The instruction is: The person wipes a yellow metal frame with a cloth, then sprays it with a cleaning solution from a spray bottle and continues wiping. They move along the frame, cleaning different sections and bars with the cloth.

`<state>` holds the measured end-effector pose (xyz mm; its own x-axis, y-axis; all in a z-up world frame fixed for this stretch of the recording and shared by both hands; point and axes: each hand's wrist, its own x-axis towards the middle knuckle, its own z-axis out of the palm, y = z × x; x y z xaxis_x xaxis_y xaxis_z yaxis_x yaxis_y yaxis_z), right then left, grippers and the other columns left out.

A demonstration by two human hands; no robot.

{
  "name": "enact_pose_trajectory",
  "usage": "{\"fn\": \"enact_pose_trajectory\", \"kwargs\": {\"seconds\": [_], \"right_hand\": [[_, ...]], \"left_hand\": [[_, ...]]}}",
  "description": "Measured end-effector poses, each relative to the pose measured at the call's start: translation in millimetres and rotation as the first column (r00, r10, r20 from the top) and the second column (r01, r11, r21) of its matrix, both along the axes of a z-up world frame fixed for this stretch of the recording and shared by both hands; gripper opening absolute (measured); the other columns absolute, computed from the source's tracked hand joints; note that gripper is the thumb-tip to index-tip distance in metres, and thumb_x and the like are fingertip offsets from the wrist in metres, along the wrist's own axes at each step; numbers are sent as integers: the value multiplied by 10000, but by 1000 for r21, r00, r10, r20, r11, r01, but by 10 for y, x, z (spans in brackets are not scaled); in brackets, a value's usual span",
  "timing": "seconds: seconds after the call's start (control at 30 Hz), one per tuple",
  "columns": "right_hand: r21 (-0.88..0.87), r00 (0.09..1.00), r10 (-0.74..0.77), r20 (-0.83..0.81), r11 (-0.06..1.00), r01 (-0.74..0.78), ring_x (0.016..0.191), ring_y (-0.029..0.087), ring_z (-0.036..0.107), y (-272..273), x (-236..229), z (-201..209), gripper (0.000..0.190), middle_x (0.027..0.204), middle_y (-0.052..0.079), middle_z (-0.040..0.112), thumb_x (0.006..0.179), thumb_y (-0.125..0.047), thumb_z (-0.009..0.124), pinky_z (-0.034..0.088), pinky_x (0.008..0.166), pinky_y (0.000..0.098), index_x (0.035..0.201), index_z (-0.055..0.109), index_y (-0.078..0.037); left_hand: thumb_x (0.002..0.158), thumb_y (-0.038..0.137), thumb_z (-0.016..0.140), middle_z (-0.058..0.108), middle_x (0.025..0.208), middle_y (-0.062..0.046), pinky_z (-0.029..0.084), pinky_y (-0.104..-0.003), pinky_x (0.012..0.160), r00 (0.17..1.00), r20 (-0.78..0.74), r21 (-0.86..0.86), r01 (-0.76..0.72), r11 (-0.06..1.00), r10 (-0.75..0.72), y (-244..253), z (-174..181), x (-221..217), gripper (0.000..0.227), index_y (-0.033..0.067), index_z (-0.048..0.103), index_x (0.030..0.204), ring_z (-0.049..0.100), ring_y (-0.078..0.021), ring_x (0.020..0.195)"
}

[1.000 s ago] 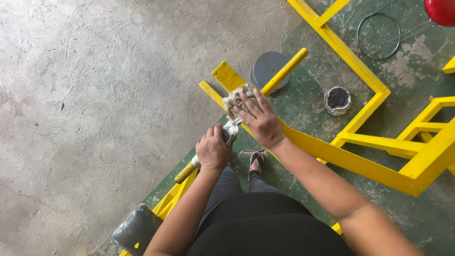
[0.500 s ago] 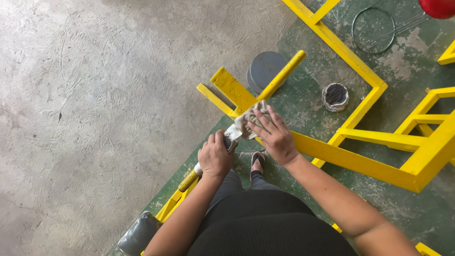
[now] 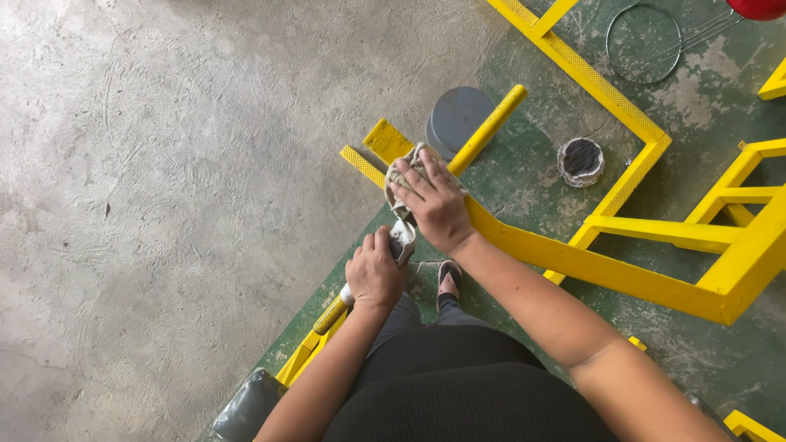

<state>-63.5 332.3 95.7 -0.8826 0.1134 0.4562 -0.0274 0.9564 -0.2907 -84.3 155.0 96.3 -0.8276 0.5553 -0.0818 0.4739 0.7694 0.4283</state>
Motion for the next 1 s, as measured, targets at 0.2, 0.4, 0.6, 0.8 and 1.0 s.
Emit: {"fn": "enact_pose_trajectory", "kwargs": {"seconds": [0.2, 0.4, 0.6, 0.8, 1.0], "right_hand": [[1, 1000, -7, 10, 1000, 7, 1454, 425, 457, -18, 214, -106, 285, 1511, 85, 586, 978, -161, 620, 355, 1221, 535, 1213, 776, -114], [23, 999, -14, 30, 1000, 13, 1454, 408, 465, -25, 426, -73, 325, 1518, 83, 580, 977, -125, 600, 367, 1217, 518, 1253, 773, -134], [36, 999, -20, 43, 999, 19, 1454, 403, 464, -13, 596, -33, 327, 1515, 85, 572, 966, -116, 595, 370, 1211, 517, 1240, 773, -130], [39, 996, -12, 91, 999, 9, 1455, 404, 456, 14, 816, -24, 315, 1513, 87, 573, 949, -110, 588, 366, 1210, 517, 1205, 771, -104], [-48, 993, -24, 116, 998, 30, 1459, 415, 435, -88, 1071, 30, 302, 1508, 108, 565, 927, -87, 624, 351, 1213, 517, 1199, 756, -79]], "left_hand": [[787, 388, 778, 688, 1023, -59, 516, -469, 708, 1000, -11, 3, 3, 1000, -3, 5, -6, -7, 525, 165, 604, 1229, 695, -295, 893], [825, 397, 770, 685, 1019, -57, 517, -464, 713, 1000, -1, 7, 2, 1000, -2, 19, 9, -10, 514, 170, 610, 1257, 695, -287, 897], [796, 411, 781, 688, 1036, -56, 519, -468, 721, 1000, 2, 9, 5, 1000, -5, 15, 7, -14, 543, 168, 605, 1248, 694, -292, 903], [793, 413, 783, 691, 1051, -59, 522, -473, 732, 1000, 11, 6, 15, 1000, -16, 15, -4, -26, 552, 166, 598, 1251, 694, -300, 919], [812, 411, 766, 691, 1057, -60, 523, -472, 731, 1000, 13, 4, 21, 1000, -22, -8, -66, -23, 533, 165, 595, 1253, 698, -300, 921]]}}
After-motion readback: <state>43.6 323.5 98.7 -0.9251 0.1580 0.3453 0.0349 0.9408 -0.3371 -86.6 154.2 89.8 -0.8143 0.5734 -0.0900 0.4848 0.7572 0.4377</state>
